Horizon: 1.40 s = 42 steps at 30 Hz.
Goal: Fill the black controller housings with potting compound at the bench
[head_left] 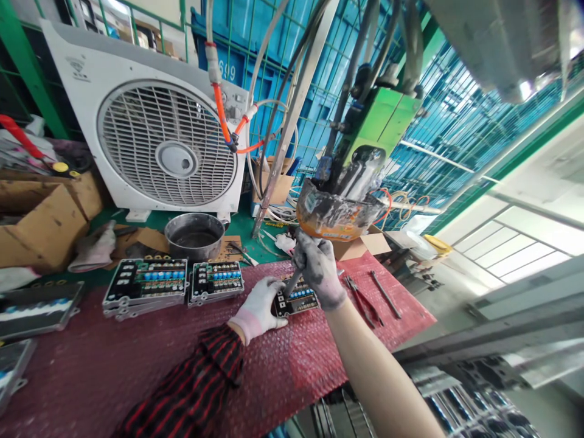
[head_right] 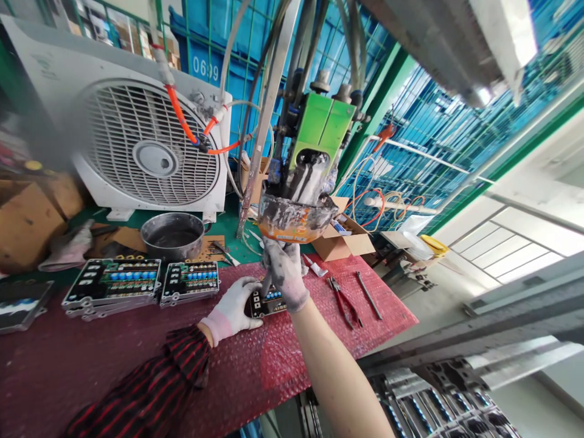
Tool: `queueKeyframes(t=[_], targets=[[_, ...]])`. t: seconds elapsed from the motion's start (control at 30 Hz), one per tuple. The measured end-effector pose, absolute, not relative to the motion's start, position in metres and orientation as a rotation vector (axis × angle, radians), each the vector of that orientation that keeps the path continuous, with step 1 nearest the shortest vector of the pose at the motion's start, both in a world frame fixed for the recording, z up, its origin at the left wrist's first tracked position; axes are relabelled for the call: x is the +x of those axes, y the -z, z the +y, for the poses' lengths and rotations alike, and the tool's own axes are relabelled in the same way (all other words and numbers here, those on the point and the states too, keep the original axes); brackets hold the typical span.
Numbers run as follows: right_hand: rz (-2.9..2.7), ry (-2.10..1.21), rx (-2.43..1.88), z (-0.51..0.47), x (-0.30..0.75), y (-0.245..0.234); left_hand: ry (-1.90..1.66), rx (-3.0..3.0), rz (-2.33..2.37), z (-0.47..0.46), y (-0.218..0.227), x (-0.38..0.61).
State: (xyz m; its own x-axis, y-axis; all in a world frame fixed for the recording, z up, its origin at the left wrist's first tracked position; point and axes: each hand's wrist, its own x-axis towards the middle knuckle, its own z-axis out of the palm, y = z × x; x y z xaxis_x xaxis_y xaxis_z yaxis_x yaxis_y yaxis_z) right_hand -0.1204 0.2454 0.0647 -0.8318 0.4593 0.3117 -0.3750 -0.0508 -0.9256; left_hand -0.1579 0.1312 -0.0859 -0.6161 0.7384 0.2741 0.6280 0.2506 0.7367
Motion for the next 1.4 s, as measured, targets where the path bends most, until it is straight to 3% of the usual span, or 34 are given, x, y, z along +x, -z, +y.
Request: queueKeyframes(t=[0.73, 1.03, 1.4], targets=[[-1.632, -1.955, -0.100, 0.247, -0.121, -0.062, -1.245, 1.282, 2.406, 0.130, 0.077, -0.158], [-1.653, -1.923, -0.153, 0.252, -0.137, -0.052, -0.919, 1.204, 2.553, 0.130, 0.069, -0.158], [-1.575, -1.921, -0.255, 0.256, -0.144, -0.042, -0.970, 1.225, 2.548, 0.128, 0.068, -0.157]])
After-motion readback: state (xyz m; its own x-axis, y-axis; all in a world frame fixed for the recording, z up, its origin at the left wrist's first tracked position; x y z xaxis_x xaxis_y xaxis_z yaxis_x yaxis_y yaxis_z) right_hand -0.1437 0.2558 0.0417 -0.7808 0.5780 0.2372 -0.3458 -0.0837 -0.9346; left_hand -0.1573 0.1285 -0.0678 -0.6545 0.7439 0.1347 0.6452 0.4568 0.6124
